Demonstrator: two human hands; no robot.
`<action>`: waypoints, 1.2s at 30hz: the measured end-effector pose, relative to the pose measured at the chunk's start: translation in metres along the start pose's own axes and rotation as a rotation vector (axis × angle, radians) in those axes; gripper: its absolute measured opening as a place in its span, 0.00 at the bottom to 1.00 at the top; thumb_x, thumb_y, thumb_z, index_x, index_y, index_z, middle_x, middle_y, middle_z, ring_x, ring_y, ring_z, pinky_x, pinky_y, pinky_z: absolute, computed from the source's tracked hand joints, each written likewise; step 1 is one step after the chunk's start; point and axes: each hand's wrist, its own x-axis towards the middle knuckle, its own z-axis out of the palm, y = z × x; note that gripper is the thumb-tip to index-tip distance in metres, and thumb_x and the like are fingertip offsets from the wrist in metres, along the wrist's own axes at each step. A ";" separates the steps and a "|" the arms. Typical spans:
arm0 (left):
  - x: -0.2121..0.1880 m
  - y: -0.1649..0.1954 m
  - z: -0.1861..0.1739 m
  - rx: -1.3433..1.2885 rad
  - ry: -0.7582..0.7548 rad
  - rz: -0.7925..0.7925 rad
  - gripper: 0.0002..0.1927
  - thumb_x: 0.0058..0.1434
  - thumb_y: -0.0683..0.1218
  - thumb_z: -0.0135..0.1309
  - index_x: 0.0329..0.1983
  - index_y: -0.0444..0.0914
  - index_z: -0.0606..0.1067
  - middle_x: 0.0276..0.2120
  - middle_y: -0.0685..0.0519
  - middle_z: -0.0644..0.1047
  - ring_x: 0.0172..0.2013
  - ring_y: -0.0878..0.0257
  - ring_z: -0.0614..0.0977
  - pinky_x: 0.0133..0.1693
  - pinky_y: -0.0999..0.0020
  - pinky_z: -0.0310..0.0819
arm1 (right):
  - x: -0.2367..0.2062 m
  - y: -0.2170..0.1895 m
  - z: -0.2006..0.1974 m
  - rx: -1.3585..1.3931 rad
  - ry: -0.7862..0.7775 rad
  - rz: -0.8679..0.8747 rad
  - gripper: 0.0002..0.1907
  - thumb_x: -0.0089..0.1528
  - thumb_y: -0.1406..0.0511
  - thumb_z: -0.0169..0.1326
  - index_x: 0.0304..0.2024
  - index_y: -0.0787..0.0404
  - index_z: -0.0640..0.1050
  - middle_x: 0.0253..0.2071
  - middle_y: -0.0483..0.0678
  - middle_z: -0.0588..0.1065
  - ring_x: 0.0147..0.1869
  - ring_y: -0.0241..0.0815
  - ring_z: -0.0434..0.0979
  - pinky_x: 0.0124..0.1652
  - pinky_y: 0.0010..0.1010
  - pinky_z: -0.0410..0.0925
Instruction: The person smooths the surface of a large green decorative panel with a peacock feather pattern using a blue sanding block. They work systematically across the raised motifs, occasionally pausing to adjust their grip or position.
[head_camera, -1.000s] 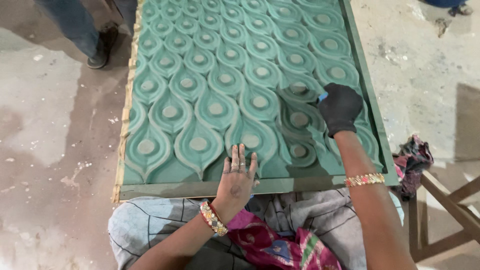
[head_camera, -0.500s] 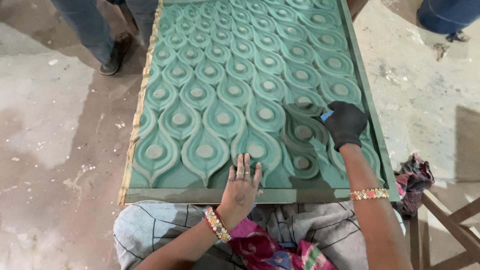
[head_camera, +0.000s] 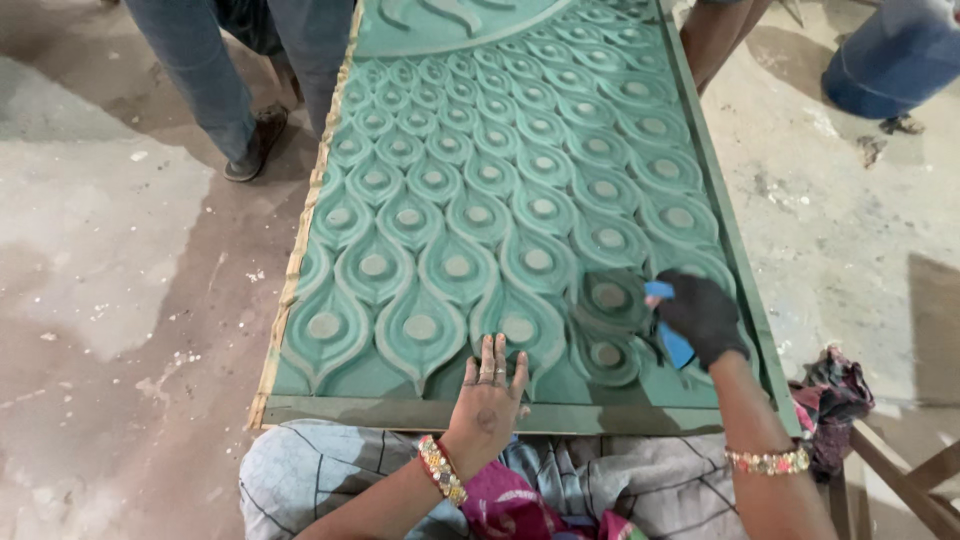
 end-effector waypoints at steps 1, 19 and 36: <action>0.001 0.000 0.000 -0.004 0.003 0.000 0.41 0.66 0.60 0.47 0.74 0.32 0.53 0.71 0.24 0.48 0.71 0.32 0.50 0.63 0.41 0.53 | -0.002 -0.001 0.001 -0.024 0.006 -0.021 0.22 0.54 0.52 0.63 0.50 0.49 0.82 0.42 0.55 0.81 0.47 0.60 0.80 0.42 0.51 0.71; 0.004 -0.004 0.001 -0.015 0.048 0.010 0.41 0.66 0.60 0.47 0.73 0.31 0.53 0.71 0.23 0.49 0.71 0.32 0.50 0.62 0.41 0.51 | 0.004 -0.023 0.011 -0.173 -0.009 -0.028 0.21 0.55 0.52 0.62 0.49 0.49 0.80 0.38 0.52 0.80 0.46 0.56 0.81 0.41 0.51 0.72; 0.008 -0.007 -0.007 0.004 -0.050 0.005 0.41 0.68 0.61 0.44 0.74 0.32 0.51 0.71 0.23 0.46 0.71 0.32 0.48 0.63 0.41 0.51 | 0.007 -0.036 0.002 -0.208 -0.071 0.012 0.20 0.58 0.52 0.60 0.49 0.50 0.80 0.39 0.51 0.81 0.47 0.55 0.81 0.42 0.50 0.72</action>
